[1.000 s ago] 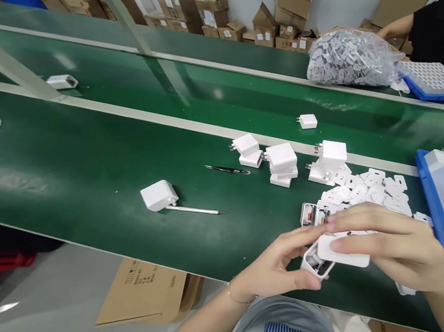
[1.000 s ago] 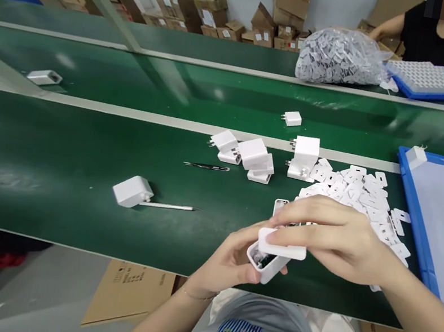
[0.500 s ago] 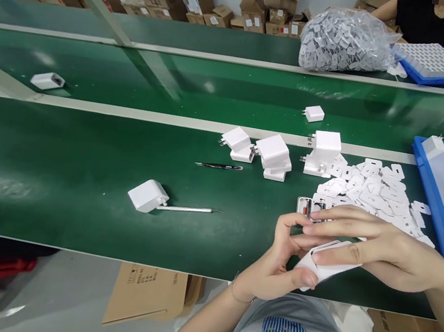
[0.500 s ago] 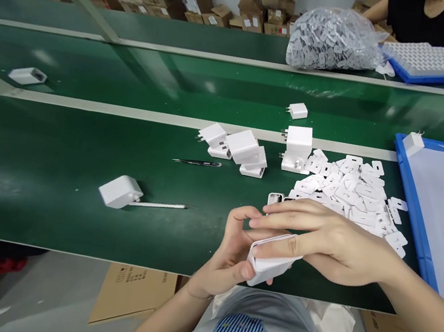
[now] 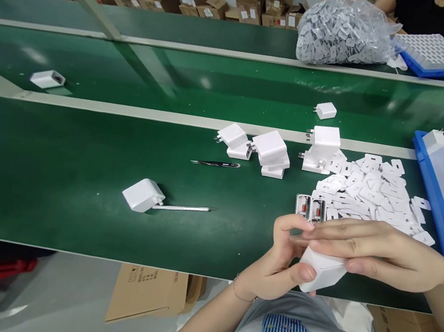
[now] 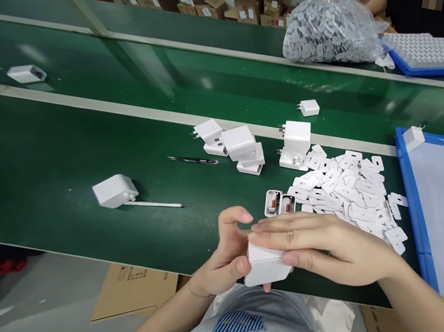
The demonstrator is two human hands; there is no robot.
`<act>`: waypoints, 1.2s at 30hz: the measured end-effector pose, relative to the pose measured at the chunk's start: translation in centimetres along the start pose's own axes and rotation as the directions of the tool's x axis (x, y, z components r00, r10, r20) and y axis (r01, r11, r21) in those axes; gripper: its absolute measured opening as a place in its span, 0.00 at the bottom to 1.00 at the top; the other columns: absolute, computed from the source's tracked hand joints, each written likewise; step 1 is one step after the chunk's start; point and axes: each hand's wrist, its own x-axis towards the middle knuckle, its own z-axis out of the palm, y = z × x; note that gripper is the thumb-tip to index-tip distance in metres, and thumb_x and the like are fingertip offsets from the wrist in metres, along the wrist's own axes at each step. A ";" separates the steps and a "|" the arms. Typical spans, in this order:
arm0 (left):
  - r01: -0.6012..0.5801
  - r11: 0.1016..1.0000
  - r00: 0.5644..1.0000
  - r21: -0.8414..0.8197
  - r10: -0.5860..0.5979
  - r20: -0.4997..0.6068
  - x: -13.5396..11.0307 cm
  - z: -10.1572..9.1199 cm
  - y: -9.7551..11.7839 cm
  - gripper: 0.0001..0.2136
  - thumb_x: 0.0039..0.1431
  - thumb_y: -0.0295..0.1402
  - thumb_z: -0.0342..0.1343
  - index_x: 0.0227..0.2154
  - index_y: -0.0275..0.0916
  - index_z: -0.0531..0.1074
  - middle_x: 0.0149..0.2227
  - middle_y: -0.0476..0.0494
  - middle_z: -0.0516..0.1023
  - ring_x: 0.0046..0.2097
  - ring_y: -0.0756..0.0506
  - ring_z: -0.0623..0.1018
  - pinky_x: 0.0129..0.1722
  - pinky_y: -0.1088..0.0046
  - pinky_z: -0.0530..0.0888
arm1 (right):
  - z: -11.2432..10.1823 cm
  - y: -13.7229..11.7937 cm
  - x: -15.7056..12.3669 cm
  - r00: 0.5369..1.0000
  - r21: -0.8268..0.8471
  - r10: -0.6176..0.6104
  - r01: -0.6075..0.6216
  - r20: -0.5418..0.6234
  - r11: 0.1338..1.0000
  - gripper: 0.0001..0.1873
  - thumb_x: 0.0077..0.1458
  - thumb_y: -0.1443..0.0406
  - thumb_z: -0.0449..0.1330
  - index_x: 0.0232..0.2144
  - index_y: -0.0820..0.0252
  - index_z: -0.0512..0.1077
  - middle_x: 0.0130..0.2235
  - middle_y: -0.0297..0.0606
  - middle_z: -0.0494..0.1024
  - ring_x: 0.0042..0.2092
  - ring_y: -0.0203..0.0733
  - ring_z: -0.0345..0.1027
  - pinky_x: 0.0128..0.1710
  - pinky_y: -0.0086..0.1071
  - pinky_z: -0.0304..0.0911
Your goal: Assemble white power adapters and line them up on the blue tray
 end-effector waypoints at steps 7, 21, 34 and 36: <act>-0.087 0.890 0.994 0.447 0.050 0.094 0.4 -0.8 1.3 0.17 0.65 0.50 0.48 0.31 0.44 0.73 0.48 0.38 0.78 0.35 0.44 0.80 0.36 0.65 0.77 | 0.1 0.3 0.0 0.970 0.223 0.239 -0.222 -0.051 0.949 0.37 0.64 0.63 0.58 0.69 0.42 0.49 0.66 0.39 0.64 0.65 0.45 0.61 0.57 0.37 0.67; -0.327 0.560 0.870 0.761 0.492 0.013 1.3 -0.2 1.4 0.24 0.57 0.39 0.64 0.56 0.52 0.65 0.60 0.41 0.65 0.62 0.38 0.67 0.59 0.58 0.71 | 2.6 1.5 -1.0 0.854 0.222 0.203 -0.106 -0.478 0.969 0.27 0.60 0.62 0.64 0.60 0.40 0.68 0.55 0.37 0.71 0.56 0.42 0.67 0.54 0.35 0.69; -0.371 0.716 0.833 0.591 0.538 -0.129 2.2 0.3 0.0 0.25 0.54 0.41 0.67 0.54 0.42 0.71 0.46 0.39 0.75 0.48 0.43 0.77 0.47 0.69 0.78 | 4.4 0.8 -1.0 0.805 -0.276 -0.117 -0.060 -0.581 0.959 0.30 0.66 0.54 0.53 0.68 0.40 0.54 0.52 0.42 0.64 0.55 0.47 0.60 0.51 0.37 0.68; -0.390 0.677 0.814 0.624 0.570 -0.109 2.2 0.5 0.0 0.25 0.54 0.42 0.67 0.53 0.41 0.71 0.45 0.39 0.75 0.47 0.43 0.77 0.44 0.70 0.78 | 4.5 0.5 -0.9 0.794 -0.417 -0.199 -0.073 -0.574 0.906 0.30 0.67 0.54 0.50 0.69 0.43 0.53 0.51 0.43 0.64 0.54 0.48 0.61 0.51 0.40 0.68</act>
